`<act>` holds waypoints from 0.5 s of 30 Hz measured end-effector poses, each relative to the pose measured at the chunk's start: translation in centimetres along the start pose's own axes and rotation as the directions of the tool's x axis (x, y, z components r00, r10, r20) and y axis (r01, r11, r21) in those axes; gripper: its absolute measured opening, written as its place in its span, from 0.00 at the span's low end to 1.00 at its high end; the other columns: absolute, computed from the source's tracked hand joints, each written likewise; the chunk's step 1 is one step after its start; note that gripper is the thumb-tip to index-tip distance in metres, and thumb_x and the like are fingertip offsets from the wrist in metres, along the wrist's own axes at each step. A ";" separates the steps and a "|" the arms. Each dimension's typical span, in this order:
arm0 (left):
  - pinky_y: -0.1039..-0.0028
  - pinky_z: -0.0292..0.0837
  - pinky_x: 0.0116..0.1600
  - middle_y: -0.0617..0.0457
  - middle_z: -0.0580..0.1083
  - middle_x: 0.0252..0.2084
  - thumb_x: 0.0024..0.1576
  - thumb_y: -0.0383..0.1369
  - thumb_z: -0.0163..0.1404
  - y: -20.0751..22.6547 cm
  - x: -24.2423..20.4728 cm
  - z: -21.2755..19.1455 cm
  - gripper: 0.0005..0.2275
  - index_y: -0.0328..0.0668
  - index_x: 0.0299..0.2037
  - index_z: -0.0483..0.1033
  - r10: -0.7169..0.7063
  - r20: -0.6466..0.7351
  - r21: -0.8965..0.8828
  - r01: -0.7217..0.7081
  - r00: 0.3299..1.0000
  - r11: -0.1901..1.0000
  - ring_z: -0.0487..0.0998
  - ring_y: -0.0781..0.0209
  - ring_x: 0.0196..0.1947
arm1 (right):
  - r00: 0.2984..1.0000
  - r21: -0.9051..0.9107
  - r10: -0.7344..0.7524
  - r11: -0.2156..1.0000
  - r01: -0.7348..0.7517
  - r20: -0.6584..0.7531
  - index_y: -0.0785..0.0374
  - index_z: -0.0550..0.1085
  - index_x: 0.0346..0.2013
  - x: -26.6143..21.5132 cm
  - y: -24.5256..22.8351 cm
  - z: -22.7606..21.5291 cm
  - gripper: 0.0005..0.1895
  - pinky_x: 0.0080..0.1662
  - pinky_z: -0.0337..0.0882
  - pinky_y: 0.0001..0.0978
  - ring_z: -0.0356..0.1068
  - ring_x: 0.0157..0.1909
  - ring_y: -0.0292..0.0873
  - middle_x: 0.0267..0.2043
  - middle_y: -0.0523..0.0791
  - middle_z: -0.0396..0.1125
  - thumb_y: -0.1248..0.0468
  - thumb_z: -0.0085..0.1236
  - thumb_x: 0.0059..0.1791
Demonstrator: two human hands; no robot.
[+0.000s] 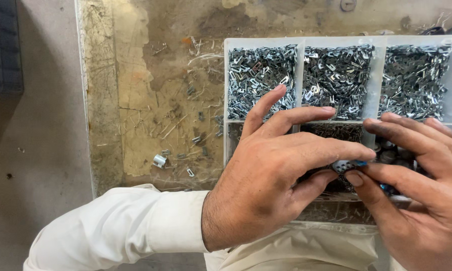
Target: The person repeatedly picks small metal clips from a compartmentalized tray and attaches them to a cylindrical component with blue ends. The person handles the items one at a time, rotating the cylinder to add clips, then places the cylinder back into the tray.
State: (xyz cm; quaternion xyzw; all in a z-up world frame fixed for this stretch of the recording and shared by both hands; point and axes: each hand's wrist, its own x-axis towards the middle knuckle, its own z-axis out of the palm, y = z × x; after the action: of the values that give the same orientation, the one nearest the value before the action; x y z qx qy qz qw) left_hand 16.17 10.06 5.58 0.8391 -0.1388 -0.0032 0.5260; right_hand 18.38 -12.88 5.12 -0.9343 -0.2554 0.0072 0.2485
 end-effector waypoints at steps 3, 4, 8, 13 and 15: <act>0.51 0.38 0.85 0.64 0.81 0.46 0.60 0.29 0.57 -0.1 -0.1 0.1 0.16 0.61 0.56 0.76 0.011 0.005 0.052 -0.012 1.000 0.999 0.72 0.58 0.69 | 1.000 0.017 -0.008 1.000 0.008 -0.006 0.58 0.79 0.38 0.1 0.0 0.1 0.11 0.70 0.59 0.48 0.69 0.68 0.49 0.58 0.49 0.72 0.61 0.70 0.44; 0.51 0.37 0.85 0.65 0.82 0.46 0.60 0.29 0.57 -0.1 -0.1 0.1 0.16 0.62 0.57 0.77 0.017 0.010 0.074 -0.017 1.000 0.997 0.72 0.59 0.69 | 1.000 0.019 -0.002 1.000 0.003 -0.005 0.58 0.79 0.38 0.1 0.0 0.1 0.11 0.71 0.59 0.49 0.69 0.68 0.50 0.58 0.50 0.72 0.61 0.70 0.43; 0.49 0.36 0.83 0.60 0.81 0.46 0.58 0.31 0.57 -0.1 0.0 0.0 0.16 0.55 0.57 0.74 0.011 0.012 -0.002 -0.011 1.000 1.000 0.71 0.56 0.68 | 0.999 0.041 0.042 0.998 -0.042 -0.010 0.59 0.79 0.37 -0.5 0.3 0.1 0.11 0.74 0.59 0.51 0.69 0.68 0.50 0.57 0.51 0.72 0.62 0.69 0.42; 0.51 0.35 0.84 0.59 0.81 0.44 0.58 0.32 0.58 0.0 0.0 -0.2 0.18 0.51 0.59 0.72 0.005 0.012 0.004 -0.005 1.000 1.000 0.70 0.58 0.70 | 0.993 0.215 0.083 0.975 -0.063 -0.084 0.61 0.78 0.40 -1.7 0.6 0.7 0.09 0.74 0.58 0.41 0.67 0.67 0.44 0.61 0.50 0.71 0.59 0.68 0.53; 0.51 0.35 0.84 0.60 0.81 0.44 0.58 0.33 0.59 0.0 0.0 -0.2 0.18 0.51 0.59 0.72 0.008 0.015 0.013 -0.009 1.000 1.000 0.69 0.58 0.70 | 0.990 0.288 0.103 0.955 -0.072 -0.093 0.60 0.78 0.40 -2.1 0.8 0.8 0.10 0.72 0.60 0.38 0.66 0.66 0.44 0.61 0.50 0.69 0.58 0.66 0.55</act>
State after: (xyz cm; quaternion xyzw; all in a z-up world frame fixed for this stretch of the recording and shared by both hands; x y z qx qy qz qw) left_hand 16.20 10.23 5.62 0.8418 -0.1463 -0.0063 0.5196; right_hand 16.83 -14.13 3.81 -0.8984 -0.1964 0.0045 0.3928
